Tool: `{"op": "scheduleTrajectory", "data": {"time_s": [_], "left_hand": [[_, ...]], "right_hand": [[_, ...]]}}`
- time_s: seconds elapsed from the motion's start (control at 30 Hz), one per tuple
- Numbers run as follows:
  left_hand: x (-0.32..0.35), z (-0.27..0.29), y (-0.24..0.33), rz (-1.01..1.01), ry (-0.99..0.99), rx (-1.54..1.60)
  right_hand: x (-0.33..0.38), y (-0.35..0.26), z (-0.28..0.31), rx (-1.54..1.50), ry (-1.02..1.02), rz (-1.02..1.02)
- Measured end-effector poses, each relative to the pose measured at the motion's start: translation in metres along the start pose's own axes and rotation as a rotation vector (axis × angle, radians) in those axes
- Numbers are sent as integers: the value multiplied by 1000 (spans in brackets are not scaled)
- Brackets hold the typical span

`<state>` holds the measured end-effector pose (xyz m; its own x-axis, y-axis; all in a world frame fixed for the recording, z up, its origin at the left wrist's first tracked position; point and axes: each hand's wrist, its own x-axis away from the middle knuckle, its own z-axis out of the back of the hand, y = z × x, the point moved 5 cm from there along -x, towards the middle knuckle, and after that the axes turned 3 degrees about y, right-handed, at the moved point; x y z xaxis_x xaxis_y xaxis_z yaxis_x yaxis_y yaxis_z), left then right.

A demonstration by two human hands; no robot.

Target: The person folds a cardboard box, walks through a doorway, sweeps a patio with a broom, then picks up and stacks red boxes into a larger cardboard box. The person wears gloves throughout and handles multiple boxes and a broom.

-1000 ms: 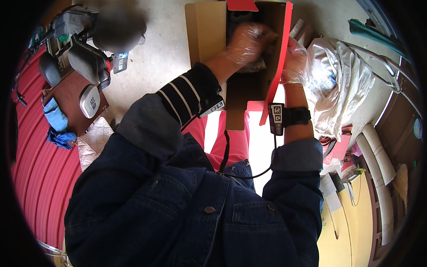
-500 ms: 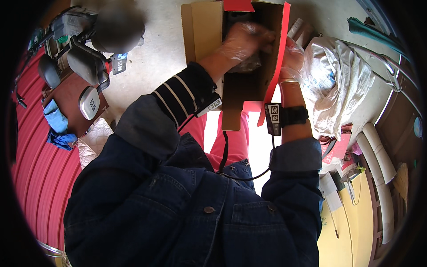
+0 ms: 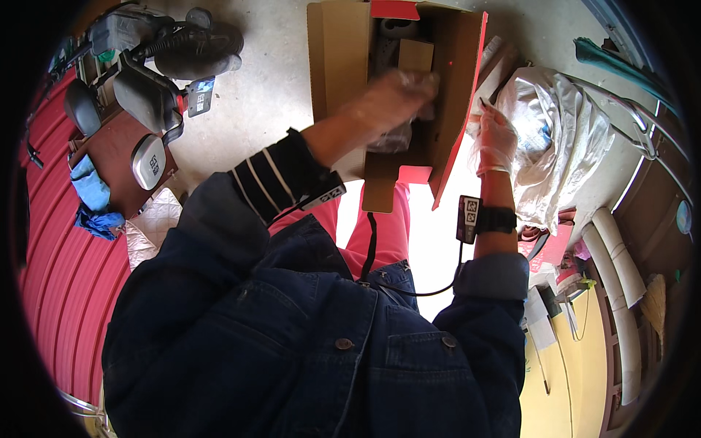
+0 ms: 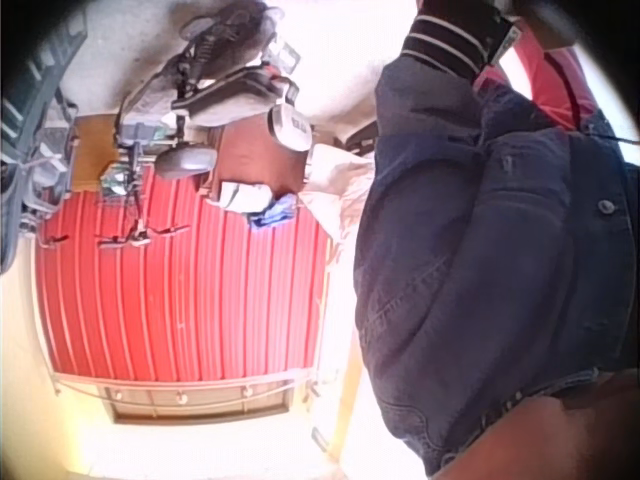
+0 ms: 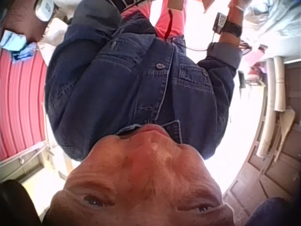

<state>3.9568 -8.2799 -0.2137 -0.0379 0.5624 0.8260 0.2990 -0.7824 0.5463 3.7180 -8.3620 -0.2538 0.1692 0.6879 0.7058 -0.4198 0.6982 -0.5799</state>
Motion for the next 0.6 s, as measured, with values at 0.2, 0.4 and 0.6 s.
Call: {"op": "scheduleTrajectory", "data": {"time_s": [0.2, 0.4, 0.6], "left_hand": [[29, -19, -17, -4, -150, -255], [15, -47, -44, -161, -26, -391], [3, -54, -46, -491, 62, -659]], "right_hand": [[34, 21, -2, -241, -249, -162], [61, 55, -8, -273, -602, 56], [67, 55, -10, -250, -687, 89]]}}
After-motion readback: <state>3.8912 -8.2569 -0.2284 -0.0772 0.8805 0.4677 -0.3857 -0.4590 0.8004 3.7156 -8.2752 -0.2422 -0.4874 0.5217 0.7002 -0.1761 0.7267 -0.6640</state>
